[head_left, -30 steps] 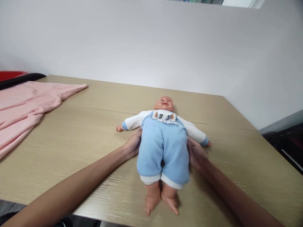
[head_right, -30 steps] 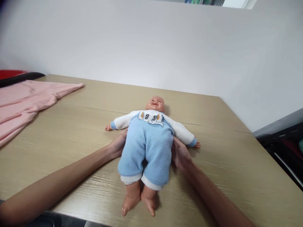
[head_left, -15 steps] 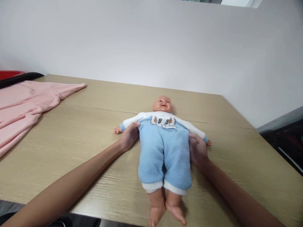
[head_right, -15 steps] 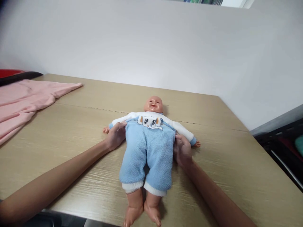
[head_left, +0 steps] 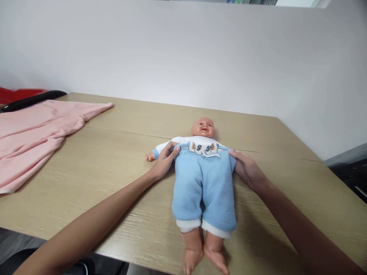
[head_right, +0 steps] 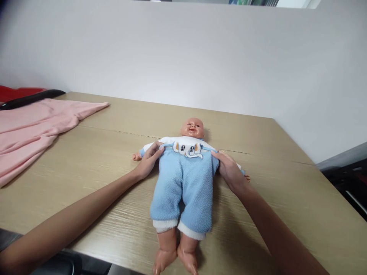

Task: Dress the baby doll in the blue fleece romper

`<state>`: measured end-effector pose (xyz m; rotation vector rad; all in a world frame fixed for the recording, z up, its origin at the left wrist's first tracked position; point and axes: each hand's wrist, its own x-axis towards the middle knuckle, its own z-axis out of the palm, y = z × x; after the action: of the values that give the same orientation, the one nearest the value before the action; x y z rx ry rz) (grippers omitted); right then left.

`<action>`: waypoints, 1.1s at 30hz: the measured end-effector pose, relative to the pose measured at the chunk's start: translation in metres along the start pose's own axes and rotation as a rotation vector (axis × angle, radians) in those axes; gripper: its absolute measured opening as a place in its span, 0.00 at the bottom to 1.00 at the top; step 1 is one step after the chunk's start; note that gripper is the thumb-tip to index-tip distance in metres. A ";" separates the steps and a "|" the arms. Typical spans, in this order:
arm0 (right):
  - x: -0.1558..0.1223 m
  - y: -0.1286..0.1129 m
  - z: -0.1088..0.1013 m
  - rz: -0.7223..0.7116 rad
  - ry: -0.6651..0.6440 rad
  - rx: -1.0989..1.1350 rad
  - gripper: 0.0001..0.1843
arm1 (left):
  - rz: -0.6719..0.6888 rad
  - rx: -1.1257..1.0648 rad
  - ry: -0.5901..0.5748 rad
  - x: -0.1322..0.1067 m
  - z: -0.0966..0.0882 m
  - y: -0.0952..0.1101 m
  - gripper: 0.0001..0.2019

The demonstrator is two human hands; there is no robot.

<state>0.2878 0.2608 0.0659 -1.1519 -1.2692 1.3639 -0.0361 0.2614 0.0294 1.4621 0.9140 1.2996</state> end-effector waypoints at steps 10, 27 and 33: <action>0.058 -0.042 0.065 -0.451 0.345 -0.494 0.14 | 0.135 0.066 0.178 -0.003 0.003 -0.009 0.14; 0.148 -0.042 0.179 -0.673 -0.901 -1.394 0.16 | 0.213 0.204 0.163 -0.015 0.001 -0.001 0.10; 0.137 -0.048 0.153 -0.663 -0.613 -0.951 0.18 | 0.301 0.316 0.163 -0.017 -0.001 0.000 0.06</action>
<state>0.1180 0.3768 0.1124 -0.7245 -2.6216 0.5746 -0.0403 0.2452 0.0242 1.8123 1.0730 1.5644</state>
